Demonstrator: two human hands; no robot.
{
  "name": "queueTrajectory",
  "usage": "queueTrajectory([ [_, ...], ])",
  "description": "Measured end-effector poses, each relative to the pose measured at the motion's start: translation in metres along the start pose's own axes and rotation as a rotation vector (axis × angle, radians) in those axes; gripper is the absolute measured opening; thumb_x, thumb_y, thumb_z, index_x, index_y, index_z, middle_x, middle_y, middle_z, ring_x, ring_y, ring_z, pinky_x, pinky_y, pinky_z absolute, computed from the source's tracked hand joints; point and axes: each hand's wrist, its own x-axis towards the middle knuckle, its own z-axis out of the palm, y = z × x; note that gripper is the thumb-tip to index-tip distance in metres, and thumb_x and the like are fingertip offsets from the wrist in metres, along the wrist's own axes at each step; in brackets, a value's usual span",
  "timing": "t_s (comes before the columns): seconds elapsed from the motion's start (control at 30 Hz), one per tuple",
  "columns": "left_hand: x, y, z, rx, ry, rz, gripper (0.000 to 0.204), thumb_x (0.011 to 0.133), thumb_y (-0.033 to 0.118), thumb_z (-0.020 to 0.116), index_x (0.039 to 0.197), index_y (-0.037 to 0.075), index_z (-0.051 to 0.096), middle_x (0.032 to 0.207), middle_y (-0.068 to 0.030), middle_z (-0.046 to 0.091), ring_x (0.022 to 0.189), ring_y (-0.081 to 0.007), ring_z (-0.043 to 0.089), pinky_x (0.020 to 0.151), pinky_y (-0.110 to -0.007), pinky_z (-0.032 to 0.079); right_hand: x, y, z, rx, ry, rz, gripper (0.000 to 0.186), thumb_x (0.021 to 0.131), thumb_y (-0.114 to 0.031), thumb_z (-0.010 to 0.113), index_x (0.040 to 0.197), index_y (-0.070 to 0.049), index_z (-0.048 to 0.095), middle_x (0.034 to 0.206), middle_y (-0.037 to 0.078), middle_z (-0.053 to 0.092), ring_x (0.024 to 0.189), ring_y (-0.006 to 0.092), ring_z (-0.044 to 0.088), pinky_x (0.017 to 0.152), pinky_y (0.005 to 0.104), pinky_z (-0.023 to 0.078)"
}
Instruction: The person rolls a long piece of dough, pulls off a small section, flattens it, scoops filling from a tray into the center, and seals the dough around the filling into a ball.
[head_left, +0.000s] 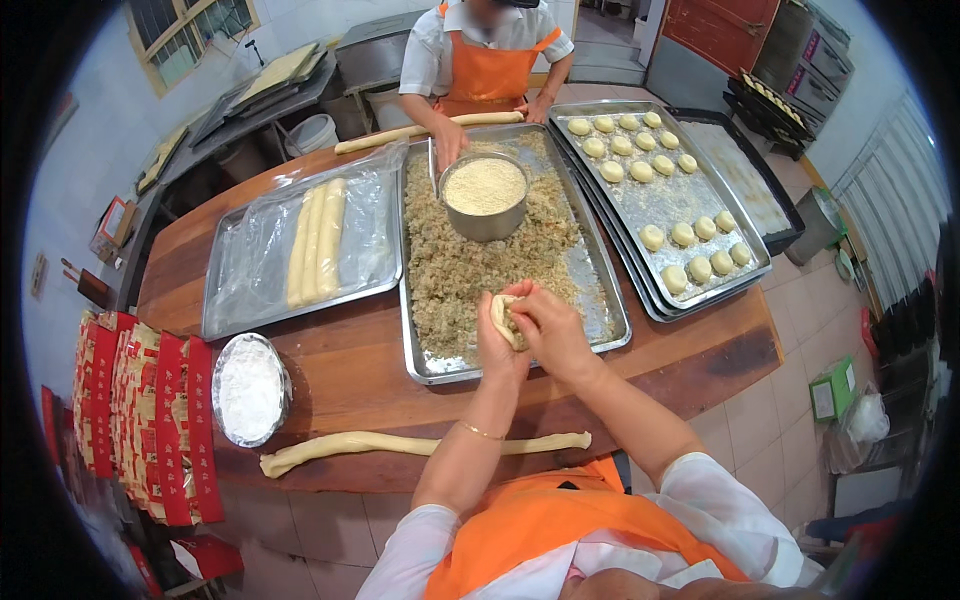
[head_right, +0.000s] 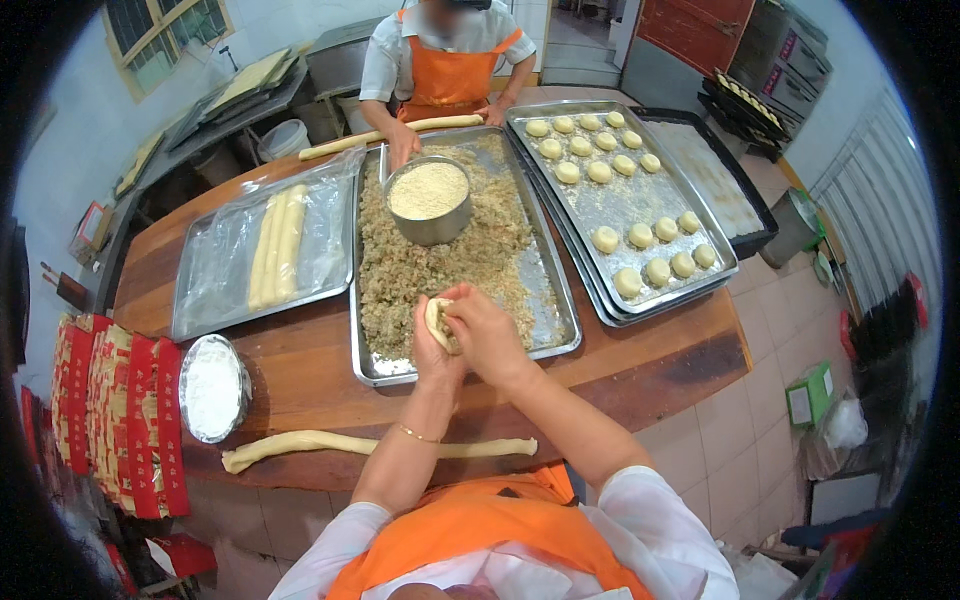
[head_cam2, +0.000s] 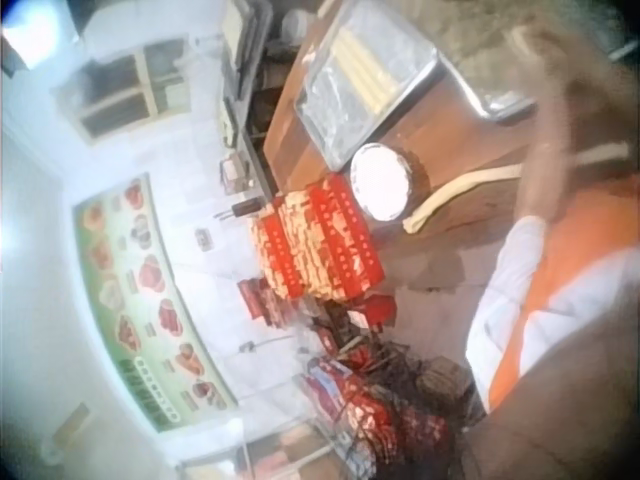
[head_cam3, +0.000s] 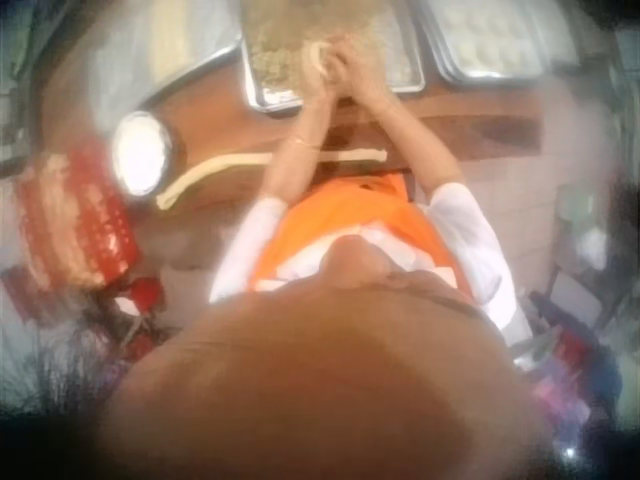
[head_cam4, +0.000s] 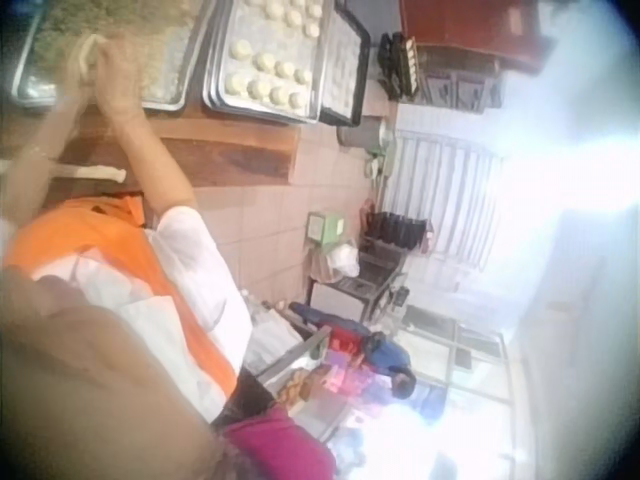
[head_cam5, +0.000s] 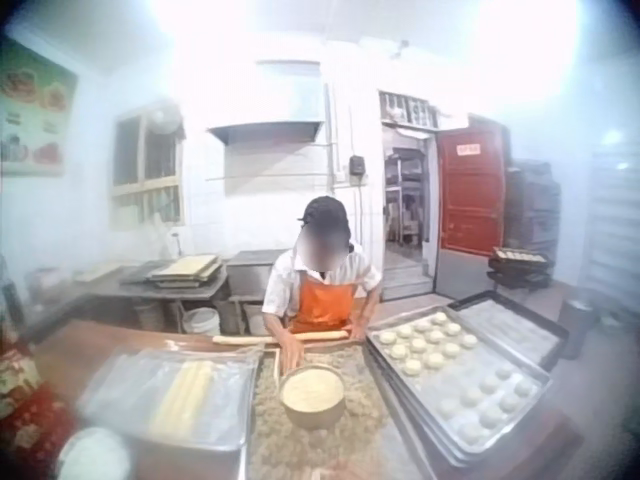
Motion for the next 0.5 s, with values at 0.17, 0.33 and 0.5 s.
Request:
queueTrajectory([
  [0.17,0.015,-0.004,-0.024,-0.162,0.111,-0.095,0.039,0.102,0.036,0.051,0.107,0.000,0.065,0.106,-0.0118,0.068,0.101,-0.0254,0.065,0.092,-0.041,0.054,0.014,0.006,-0.022,-0.159,-0.156,-0.017,0.031,0.086,-0.017,0.067,0.116,-0.007,0.064,0.124,0.017,0.060,0.121,0.0396,0.053,0.101,0.0507,0.042],
  [0.33,0.025,-0.005,-0.012,-0.287,0.175,-0.180,0.026,0.099,0.035,0.061,0.099,0.009,0.065,0.095,-0.0082,0.069,0.090,-0.0246,0.066,0.083,-0.041,0.057,0.012,0.052,-0.004,0.269,-0.436,0.329,0.085,0.093,-0.037,0.064,0.160,-0.014,0.019,0.165,0.020,0.013,0.152,0.0376,0.014,0.121,0.0470,0.020],
  [0.5,0.017,-0.004,-0.023,-0.324,0.121,-0.238,0.027,0.094,0.038,0.070,0.088,0.011,0.066,0.087,-0.0069,0.068,0.082,-0.0226,0.067,0.075,-0.036,0.058,-0.001,0.048,-0.007,0.746,-0.445,0.506,0.080,0.096,-0.030,0.064,0.159,-0.010,0.021,0.161,0.016,0.026,0.147,0.0284,0.029,0.118,0.0412,0.028],
])
